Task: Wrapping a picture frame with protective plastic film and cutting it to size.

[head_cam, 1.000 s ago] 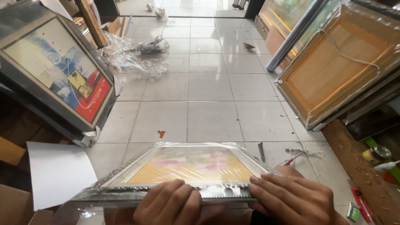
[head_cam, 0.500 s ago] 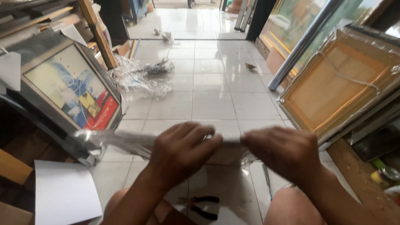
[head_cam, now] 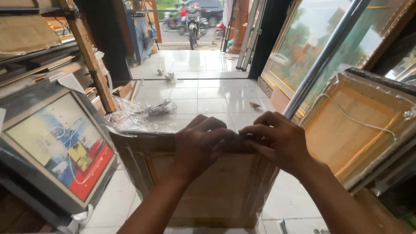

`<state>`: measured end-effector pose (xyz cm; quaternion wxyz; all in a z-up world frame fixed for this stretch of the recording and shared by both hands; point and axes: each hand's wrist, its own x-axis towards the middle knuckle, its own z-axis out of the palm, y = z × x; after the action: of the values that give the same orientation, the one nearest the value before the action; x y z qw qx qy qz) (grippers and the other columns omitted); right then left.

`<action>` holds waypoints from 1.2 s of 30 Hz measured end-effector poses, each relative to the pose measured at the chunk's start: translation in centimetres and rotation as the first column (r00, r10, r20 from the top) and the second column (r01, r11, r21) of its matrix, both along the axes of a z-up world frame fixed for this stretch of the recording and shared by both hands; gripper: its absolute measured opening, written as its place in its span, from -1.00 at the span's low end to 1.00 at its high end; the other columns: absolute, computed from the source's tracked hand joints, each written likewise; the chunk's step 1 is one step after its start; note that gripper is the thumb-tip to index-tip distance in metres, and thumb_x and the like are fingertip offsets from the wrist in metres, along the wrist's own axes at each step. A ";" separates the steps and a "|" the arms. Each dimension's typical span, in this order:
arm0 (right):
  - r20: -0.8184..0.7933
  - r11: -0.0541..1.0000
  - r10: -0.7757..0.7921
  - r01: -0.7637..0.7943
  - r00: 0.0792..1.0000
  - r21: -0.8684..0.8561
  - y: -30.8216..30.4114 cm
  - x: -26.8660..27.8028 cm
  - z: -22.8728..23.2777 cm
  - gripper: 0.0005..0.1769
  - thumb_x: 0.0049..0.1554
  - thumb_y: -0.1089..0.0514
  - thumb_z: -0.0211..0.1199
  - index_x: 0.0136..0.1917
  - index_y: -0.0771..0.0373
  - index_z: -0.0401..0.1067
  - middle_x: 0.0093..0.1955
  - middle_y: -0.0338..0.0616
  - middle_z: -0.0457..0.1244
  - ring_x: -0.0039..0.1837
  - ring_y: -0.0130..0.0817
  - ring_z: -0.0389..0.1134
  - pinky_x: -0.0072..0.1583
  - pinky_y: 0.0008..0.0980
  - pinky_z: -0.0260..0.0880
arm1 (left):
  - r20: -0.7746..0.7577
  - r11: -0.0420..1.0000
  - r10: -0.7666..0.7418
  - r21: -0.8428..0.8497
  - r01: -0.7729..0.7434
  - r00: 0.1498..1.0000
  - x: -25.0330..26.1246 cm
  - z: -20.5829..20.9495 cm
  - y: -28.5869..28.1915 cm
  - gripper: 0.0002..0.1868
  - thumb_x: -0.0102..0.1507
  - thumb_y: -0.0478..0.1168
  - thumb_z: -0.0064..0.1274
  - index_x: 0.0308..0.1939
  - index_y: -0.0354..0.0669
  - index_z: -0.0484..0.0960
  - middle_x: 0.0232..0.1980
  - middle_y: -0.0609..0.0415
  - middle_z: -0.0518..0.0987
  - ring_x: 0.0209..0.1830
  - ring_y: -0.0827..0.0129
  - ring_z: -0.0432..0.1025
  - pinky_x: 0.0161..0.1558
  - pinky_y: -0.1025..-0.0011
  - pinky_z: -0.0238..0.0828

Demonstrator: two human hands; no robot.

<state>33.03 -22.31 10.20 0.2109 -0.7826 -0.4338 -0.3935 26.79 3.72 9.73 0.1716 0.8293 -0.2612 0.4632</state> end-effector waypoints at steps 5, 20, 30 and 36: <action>-0.007 0.999 0.032 -0.032 0.999 0.021 0.5 2.4 -0.1 -0.71 0.07 0.06 0.64 0.10 -0.11 0.80 -0.08 -0.25 0.42 0.01 -0.23 0.49 -0.03 -0.12 0.62 | 0.097 0.999 0.029 0.019 -0.031 0.995 3.5 -1.3 0.1 -0.76 0.21 -0.10 0.51 -0.06 0.23 0.85 -0.12 0.25 0.74 -0.05 0.28 0.68 -0.26 0.30 0.75; 0.138 0.996 -0.058 0.047 0.989 0.079 1.9 5.2 -1.5 -0.74 0.02 0.15 0.64 -0.01 -0.12 0.75 -0.09 -0.45 0.44 -0.13 -0.49 0.30 -0.19 -0.44 0.31 | 0.233 0.998 -0.014 -0.063 0.029 0.972 5.2 -0.6 -0.4 -0.91 0.23 -0.18 0.38 -0.20 0.14 0.82 -0.16 0.37 0.73 -0.29 0.42 0.48 -0.34 0.34 0.38; 0.387 0.998 -0.008 -0.017 0.922 0.061 2.1 5.5 -1.8 -0.86 0.11 0.00 0.60 -0.10 0.01 0.70 -0.09 -0.40 0.46 -0.19 -0.47 0.24 -0.21 -0.39 0.23 | 0.357 0.999 -0.023 -0.017 0.031 0.934 5.6 -1.1 -0.5 -0.93 0.26 -0.19 0.40 -0.20 0.11 0.85 -0.16 0.39 0.70 -0.27 0.44 0.41 -0.32 0.38 0.31; 0.421 0.999 0.031 -0.037 0.907 0.007 1.1 7.6 -2.8 -0.83 0.17 -0.07 0.56 0.01 -0.06 0.75 -0.14 -0.26 0.45 -0.13 -0.37 0.35 -0.23 -0.38 0.55 | 0.314 0.986 0.012 0.152 -0.063 0.949 8.9 -3.5 1.7 -0.82 0.29 0.08 0.45 -0.11 0.29 0.82 -0.22 0.31 0.67 -0.11 0.34 0.55 -0.25 0.35 0.67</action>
<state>40.62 -21.19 7.36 0.1251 -0.6703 -0.4798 -0.5521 35.69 5.37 6.24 0.0522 0.7614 -0.3056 0.5693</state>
